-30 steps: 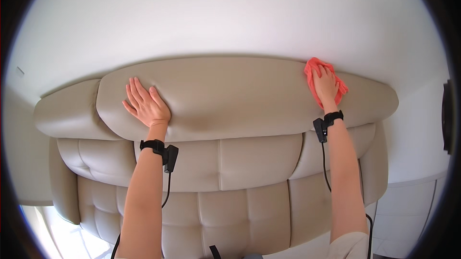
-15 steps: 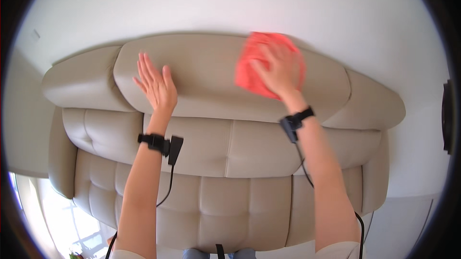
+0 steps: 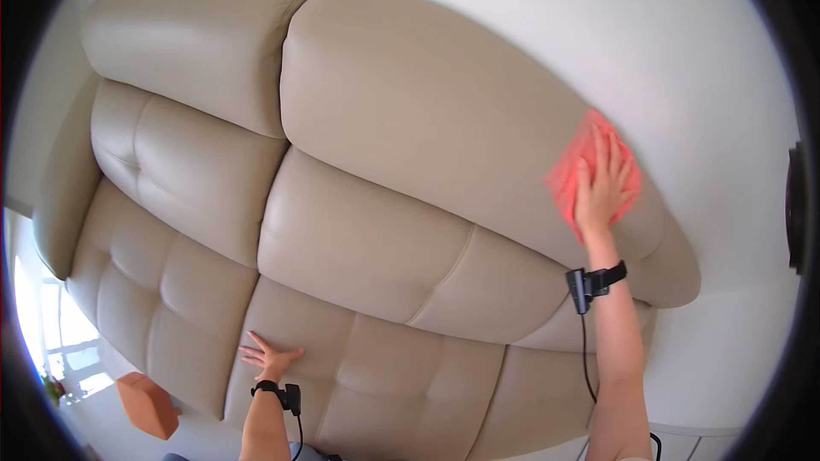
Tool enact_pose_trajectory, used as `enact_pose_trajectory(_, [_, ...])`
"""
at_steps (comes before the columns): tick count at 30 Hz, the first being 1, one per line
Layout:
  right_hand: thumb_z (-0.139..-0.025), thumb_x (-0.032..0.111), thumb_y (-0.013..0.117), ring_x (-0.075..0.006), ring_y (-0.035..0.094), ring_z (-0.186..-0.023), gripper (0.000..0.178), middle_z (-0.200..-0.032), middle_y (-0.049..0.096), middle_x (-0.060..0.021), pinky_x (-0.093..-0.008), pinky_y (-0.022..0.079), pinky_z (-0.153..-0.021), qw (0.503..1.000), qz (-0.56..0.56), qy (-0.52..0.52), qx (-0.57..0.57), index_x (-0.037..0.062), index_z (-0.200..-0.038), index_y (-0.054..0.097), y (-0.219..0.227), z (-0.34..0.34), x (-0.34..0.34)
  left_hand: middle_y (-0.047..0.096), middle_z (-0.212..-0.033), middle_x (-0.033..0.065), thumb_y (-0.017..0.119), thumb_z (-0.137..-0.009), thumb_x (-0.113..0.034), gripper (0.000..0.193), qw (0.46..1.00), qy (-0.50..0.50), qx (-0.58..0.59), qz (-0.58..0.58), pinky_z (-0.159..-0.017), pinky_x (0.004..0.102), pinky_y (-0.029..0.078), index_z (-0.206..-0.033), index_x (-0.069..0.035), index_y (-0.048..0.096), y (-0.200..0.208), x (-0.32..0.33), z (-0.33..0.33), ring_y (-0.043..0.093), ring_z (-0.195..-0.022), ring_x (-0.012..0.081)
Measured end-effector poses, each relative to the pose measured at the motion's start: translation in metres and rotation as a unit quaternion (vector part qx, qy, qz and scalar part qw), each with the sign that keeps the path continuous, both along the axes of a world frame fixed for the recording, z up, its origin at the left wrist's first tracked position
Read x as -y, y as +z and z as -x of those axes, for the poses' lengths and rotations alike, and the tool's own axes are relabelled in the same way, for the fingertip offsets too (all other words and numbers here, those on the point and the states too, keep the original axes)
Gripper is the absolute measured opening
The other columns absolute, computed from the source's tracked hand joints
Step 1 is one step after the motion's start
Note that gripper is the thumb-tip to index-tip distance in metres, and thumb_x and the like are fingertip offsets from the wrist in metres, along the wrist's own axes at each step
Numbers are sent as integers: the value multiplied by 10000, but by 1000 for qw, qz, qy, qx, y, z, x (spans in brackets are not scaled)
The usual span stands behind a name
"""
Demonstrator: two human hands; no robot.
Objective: Cleaning a leather sofa using a damp cloth and rinsing the cloth in a basin of water.
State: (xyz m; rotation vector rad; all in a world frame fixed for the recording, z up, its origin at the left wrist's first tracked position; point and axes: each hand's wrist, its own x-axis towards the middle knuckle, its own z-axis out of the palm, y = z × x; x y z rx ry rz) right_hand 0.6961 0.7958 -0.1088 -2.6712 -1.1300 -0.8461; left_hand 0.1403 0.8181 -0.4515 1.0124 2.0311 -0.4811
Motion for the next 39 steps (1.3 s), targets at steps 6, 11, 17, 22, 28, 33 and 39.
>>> enact_pose_trajectory(6, [-764,566,592,-465,242,-1326,697,-1489,287,-73,-728,183,-965,971,34,224,72,358,-1393,375,11,105,-128,-412,-1414,178,920,-424,-428,1591,999,-6,-26,35,-990,742,63,-1364,-304,-358,8,-11,-20,-296,-1355,375])
enact_pose_trajectory(11, [-756,580,600,-470,272,-1307,696,-1480,299,-81,-729,233,-940,945,46,301,117,367,-1382,382,2,167,-229,-431,-1398,179,931,-374,-416,1622,999,4,-11,50,-988,744,34,-1380,-292,-335,0,-8,-24,-320,-1342,377])
enact_pose_trajectory(17, [-743,592,614,-442,288,-1306,712,-1466,329,-68,-688,245,-988,934,51,340,93,362,-1377,385,8,198,-288,-421,-1406,182,929,-357,-435,1636,999,6,-13,41,-984,746,13,-1376,-288,-343,-6,-10,-29,-326,-1336,390])
enact_pose_trajectory(22, [-701,485,701,-404,311,-1300,651,-1461,346,-5,-664,225,-1005,891,69,423,150,381,-1308,488,2,185,-224,-420,-1404,194,928,-353,-443,1639,999,15,-20,29,-970,753,-11,-1381,-275,-338,-20,-6,-19,-339,-1328,395])
enact_pose_trajectory(28, [-662,566,702,-404,249,-1350,688,-1490,288,77,-721,106,-1014,891,150,306,300,529,-1294,433,-74,127,-97,-400,-1413,212,929,-352,-435,1640,1000,17,8,18,-947,761,-37,-1386,-266,-332,-19,-7,-24,-356,-1311,417])
enact_pose_trajectory(33, [-672,584,686,-353,239,-1368,736,-1499,257,93,-721,95,-1006,885,117,308,329,540,-1332,364,-98,143,-131,-398,-1415,211,928,-346,-441,1641,1000,20,-6,-3,-945,762,-41,-1392,-261,-324,-30,-1,-17,-353,-1313,416])
enact_pose_trajectory(39, [-760,513,630,-225,176,-1405,768,-1519,210,79,-620,118,-1080,804,266,395,356,330,-1433,309,-128,211,-240,-391,-1418,216,929,-343,-443,1644,1000,12,-12,9,-950,757,-50,-1392,-260,-324,-25,-4,-28,-337,-1322,420])
